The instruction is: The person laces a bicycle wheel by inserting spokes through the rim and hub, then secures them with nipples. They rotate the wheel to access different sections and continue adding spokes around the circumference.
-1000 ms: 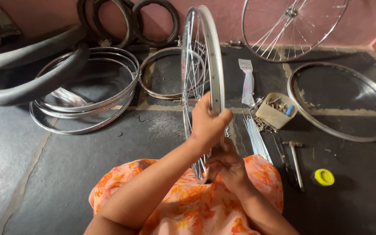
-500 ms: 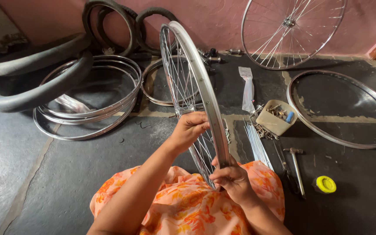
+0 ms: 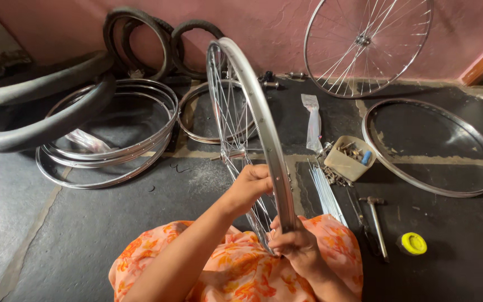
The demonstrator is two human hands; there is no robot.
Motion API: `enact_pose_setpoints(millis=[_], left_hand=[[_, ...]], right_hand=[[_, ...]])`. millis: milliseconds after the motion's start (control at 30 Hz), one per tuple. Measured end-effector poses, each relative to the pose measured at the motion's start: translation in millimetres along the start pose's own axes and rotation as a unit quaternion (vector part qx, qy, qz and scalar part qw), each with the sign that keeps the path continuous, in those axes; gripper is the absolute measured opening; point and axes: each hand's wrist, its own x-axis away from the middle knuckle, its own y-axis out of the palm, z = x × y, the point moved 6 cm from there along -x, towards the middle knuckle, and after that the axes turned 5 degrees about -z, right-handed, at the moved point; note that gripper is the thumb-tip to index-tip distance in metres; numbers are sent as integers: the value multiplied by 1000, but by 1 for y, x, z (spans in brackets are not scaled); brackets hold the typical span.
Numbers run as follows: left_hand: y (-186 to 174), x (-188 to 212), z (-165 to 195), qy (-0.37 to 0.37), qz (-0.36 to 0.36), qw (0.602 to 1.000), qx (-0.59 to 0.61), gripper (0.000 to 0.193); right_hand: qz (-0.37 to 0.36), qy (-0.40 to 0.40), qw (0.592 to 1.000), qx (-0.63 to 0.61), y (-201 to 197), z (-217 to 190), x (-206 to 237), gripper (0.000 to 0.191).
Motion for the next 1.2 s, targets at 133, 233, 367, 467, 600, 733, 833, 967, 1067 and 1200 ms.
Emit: enact_pose_setpoints(millis=[133,233,367,467,600,733,833,967,1067,1200], left_hand=[[-2,4,13,24,5,1000,3,22],[-2,7,17,4,34,999,20,22],[5,14,26,15,16,999,37,19],[6,15,25,-4,31,999,35,16],[1,7,38,78,7,997,-9,16],[-11,5,37,86,44,995,14,15],[-14,5,35,66,10,998,-12,15],[-21,0,23,27,1,1000,-3,17],[-31,-9,11,20,1,1000,-6,21],[-36,-12,-6,4,-13,1000,-2,27]], right_hand=[[9,-12,997,73,-3,4,-1,7],[4,12,999,44,-5,8,-3,8],[-11,-10,998,64,0,5,-4,10],[11,14,998,66,1,3,-1,9],[37,-10,993,111,5,0,-10,5],[45,19,990,130,12,3,-21,6],[41,74,994,74,13,9,-24,6],[4,59,993,103,8,2,-17,5],[-8,45,994,96,4,1,-9,5],[15,37,997,70,4,3,2,5]])
